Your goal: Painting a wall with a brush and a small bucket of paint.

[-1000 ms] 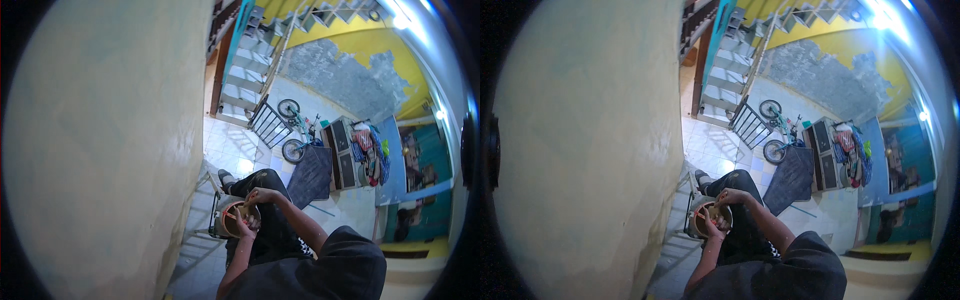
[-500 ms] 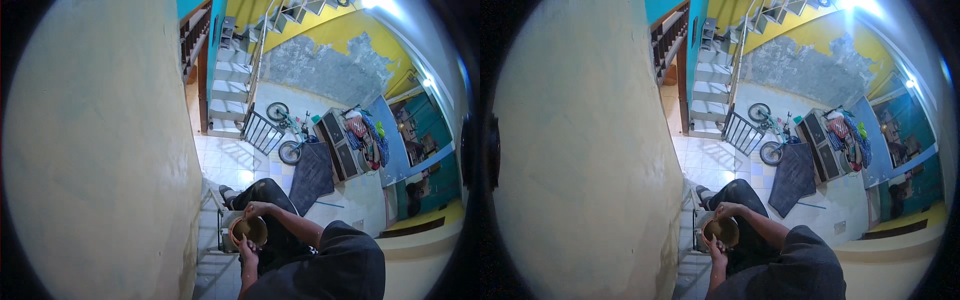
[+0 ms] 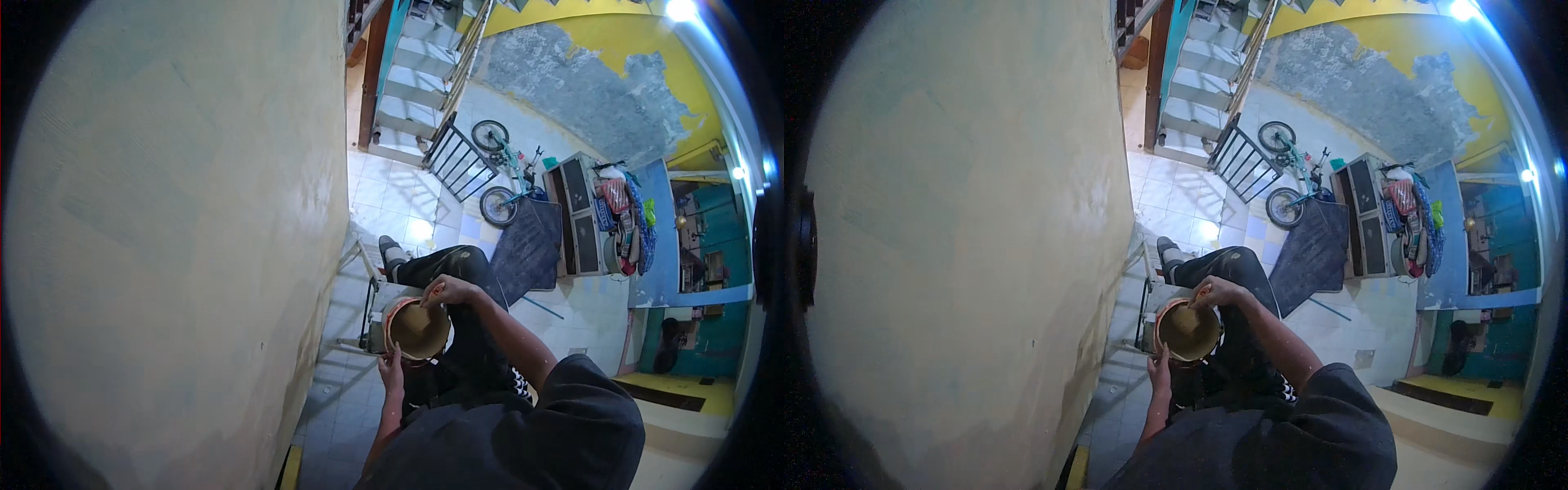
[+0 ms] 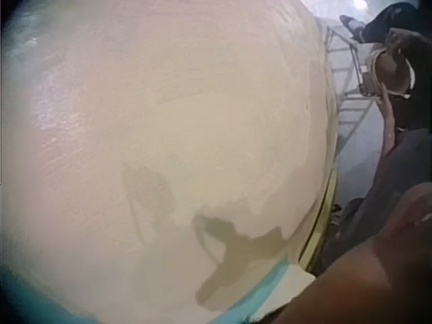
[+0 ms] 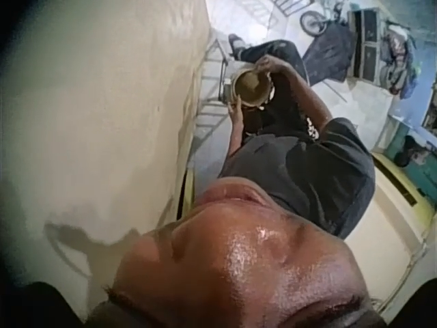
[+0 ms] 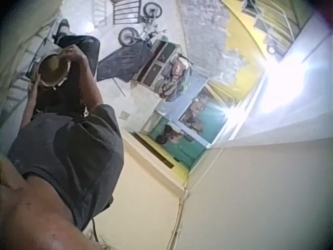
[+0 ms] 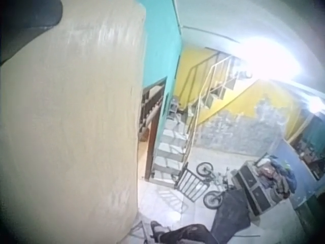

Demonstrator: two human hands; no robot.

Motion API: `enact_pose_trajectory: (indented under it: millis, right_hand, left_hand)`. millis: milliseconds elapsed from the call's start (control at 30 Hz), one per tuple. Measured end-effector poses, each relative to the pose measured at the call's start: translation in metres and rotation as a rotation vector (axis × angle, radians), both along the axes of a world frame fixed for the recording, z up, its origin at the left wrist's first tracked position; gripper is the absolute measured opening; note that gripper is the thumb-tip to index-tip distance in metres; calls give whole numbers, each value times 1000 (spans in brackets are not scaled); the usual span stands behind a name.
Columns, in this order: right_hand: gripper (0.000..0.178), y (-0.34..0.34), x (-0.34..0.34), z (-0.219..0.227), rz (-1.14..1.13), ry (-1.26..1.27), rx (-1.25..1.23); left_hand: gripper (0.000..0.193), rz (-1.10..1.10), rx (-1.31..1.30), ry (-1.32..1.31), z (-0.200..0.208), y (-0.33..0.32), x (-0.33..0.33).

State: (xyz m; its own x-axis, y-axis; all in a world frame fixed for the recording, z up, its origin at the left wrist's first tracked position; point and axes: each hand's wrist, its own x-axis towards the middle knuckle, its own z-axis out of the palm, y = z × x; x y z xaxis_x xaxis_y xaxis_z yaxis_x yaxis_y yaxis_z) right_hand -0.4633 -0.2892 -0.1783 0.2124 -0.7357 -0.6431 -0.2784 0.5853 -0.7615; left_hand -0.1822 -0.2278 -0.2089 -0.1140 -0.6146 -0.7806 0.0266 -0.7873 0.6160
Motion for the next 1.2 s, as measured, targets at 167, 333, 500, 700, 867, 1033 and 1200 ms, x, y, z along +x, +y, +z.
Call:
enact_pose_trajectory:
  millis: [167, 333, 500, 700, 867, 1033, 1200]
  right_hand:
    - [21, 3, 7, 27, 16, 35, -123]
    - [19, 14, 14, 48, -52, 111, -140]
    - [21, 20, 16, 42, -60, 186, -179]
    - [20, 23, 39, 39, -73, 209, -159]
    - [19, 24, 50, 40, -152, 371, -153]
    - [16, 31, 50, 49, -257, 440, -215]
    - [21, 55, 46, 62, -227, 364, -253]
  left_hand:
    - [43, -66, -107, -40, -33, 4, 2]
    - [45, -76, -151, 61, -49, 6, 13]
    - [43, -110, -161, 122, -80, 6, 16]
    - [44, -155, -174, 102, -101, 4, 11]
    - [46, -170, -157, 152, -104, 4, 7]
    - [43, -182, -118, 261, -94, 5, 8]
    - [41, -201, -65, 225, -84, 2, 13]
